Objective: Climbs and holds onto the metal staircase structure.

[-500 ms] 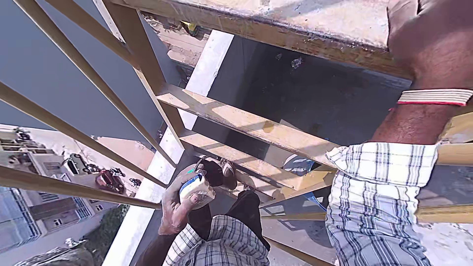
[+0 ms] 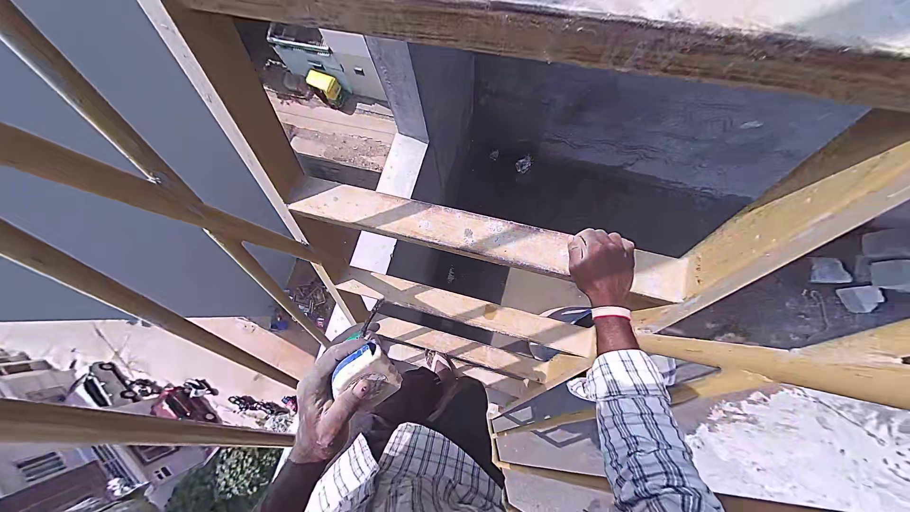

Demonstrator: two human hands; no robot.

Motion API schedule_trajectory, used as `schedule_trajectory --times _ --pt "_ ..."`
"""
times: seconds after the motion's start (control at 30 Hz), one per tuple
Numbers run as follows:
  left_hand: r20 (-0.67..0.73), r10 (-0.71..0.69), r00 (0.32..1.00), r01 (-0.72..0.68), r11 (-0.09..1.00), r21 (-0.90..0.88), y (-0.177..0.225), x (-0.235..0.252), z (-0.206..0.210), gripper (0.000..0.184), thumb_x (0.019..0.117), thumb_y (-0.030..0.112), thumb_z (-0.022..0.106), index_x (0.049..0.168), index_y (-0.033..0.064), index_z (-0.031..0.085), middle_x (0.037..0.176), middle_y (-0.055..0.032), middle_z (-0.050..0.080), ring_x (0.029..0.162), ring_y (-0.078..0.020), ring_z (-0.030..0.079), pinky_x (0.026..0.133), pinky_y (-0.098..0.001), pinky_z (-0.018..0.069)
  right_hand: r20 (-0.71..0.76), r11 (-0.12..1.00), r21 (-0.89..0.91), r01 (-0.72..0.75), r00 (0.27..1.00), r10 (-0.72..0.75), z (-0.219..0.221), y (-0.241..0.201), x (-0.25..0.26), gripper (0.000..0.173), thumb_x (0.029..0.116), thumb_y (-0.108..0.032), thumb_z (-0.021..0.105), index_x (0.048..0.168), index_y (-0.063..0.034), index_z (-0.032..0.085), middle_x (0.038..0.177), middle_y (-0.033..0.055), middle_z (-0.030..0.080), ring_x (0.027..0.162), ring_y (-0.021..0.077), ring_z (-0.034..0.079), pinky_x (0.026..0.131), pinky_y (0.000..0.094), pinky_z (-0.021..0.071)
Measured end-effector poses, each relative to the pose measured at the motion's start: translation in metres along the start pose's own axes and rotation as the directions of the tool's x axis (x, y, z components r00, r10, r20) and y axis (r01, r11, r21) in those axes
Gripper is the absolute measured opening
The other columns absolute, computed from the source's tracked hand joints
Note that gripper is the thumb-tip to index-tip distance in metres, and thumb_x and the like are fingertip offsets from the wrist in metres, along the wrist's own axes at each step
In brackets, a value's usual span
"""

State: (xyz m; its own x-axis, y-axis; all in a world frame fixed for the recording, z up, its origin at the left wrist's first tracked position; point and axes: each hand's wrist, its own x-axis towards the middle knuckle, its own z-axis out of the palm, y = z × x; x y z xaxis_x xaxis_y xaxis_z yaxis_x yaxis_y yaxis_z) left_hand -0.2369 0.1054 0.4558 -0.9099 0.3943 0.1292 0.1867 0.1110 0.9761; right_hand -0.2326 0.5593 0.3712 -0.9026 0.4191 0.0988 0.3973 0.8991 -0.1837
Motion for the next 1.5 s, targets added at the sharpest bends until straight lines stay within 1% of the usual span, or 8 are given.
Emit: schedule_trajectory --times 0.43,0.53,0.6,0.67,0.77,0.83,1.07,1.5 --pt "0.009 0.046 0.999 -0.046 0.999 0.002 0.057 0.050 0.038 0.046 0.0935 0.054 0.066 0.128 0.0233 0.068 0.128 0.0029 0.069 0.114 -0.0127 0.066 0.098 -0.0332 0.0565 0.051 0.994 0.107 -0.021 0.999 0.015 -0.002 0.010 0.021 0.034 0.1026 -0.034 0.056 0.112 -0.0048 0.071 0.112 0.0187 0.071 0.110 0.0401 0.064 0.098 0.0589 0.0447" --pt "0.010 0.042 0.999 -0.042 0.999 -0.011 0.069 0.048 0.050 0.047 0.0939 0.053 0.066 0.129 0.0223 0.068 0.132 -0.0007 0.067 0.117 -0.0167 0.066 0.100 -0.0360 0.0560 -0.377 0.891 0.367 0.269 0.918 -0.121 -0.050 0.007 0.029 0.019 0.0982 -0.012 0.060 0.105 -0.0062 0.077 0.110 0.0143 0.074 0.106 0.0324 0.068 0.093 0.0487 0.0531" --pt "-0.007 0.027 1.000 -0.027 1.000 -0.014 0.073 0.042 0.054 0.047 0.0939 0.053 0.066 0.129 0.0219 0.068 0.131 -0.0032 0.068 0.115 -0.0195 0.067 0.098 -0.0382 0.0571 -0.674 0.797 0.325 0.510 0.716 -0.183 -0.129 -0.020 0.053 0.020 0.1004 -0.010 0.057 0.104 -0.0042 0.075 0.109 0.0143 0.074 0.107 0.0283 0.068 0.093 0.0437 0.0532" --pt "-0.039 0.013 0.999 -0.014 0.999 -0.040 0.076 0.040 0.063 0.046 0.0937 0.051 0.067 0.129 0.0216 0.067 0.132 -0.0049 0.068 0.115 -0.0218 0.067 0.098 -0.0400 0.0577 -0.722 0.825 0.221 0.520 0.656 -0.220 -0.206 -0.037 0.092 0.026 0.1041 -0.015 0.051 0.117 -0.0017 0.070 0.119 0.0192 0.067 0.120 0.0338 0.059 0.099 0.0475 0.0461" --pt "-0.059 -0.001 0.998 -0.002 0.999 -0.048 0.077 0.038 0.078 0.047 0.0935 0.051 0.067 0.129 0.0206 0.068 0.133 -0.0062 0.067 0.116 -0.0225 0.067 0.098 -0.0408 0.0571 -0.445 0.979 0.155 0.129 0.894 -0.047 -0.233 -0.023 0.167 0.045 0.1085 -0.044 0.040 0.128 -0.0154 0.068 0.127 0.0146 0.068 0.128 0.0351 0.056 0.108 0.0546 0.0385" --pt "-0.064 -0.019 0.998 0.017 1.000 -0.022 0.081 0.035 0.080 0.047 0.0931 0.052 0.066 0.128 0.0209 0.068 0.132 -0.0049 0.067 0.118 -0.0206 0.066 0.101 -0.0395 0.0558 -0.164 0.995 0.087 -0.041 0.985 0.055 -0.231 -0.022 0.187 0.061 0.1081 -0.057 0.028 0.117 -0.0123 0.069 0.116 0.0178 0.072 0.119 0.0377 0.063 0.101 0.0630 0.0389" --pt "-0.104 -0.005 0.995 0.010 0.999 0.050 0.089 0.032 0.075 0.046 0.0945 0.052 0.067 0.129 0.0233 0.068 0.127 0.0060 0.069 0.115 -0.0084 0.066 0.101 -0.0301 0.0551 -0.105 1.000 0.015 0.009 0.994 -0.008 -0.230 -0.028 0.173 0.058 0.1099 -0.049 0.031 0.104 -0.0025 0.066 0.105 0.0258 0.068 0.112 0.0465 0.062 0.089 0.0659 0.0413" --pt "0.074 0.114 0.991 -0.127 0.971 0.203 0.081 0.073 0.043 0.045 0.0963 0.053 0.062 0.127 0.0206 0.067 0.132 -0.0036 0.066 0.123 -0.0123 0.062 0.104 -0.0323 0.0526 -0.105 0.992 -0.069 -0.104 0.990 0.096 -0.224 -0.036 0.178 0.052 0.1090 -0.037 0.030 0.114 0.0003 0.065 0.116 0.0275 0.068 0.120 0.0489 0.059 0.095 0.0673 0.0401"
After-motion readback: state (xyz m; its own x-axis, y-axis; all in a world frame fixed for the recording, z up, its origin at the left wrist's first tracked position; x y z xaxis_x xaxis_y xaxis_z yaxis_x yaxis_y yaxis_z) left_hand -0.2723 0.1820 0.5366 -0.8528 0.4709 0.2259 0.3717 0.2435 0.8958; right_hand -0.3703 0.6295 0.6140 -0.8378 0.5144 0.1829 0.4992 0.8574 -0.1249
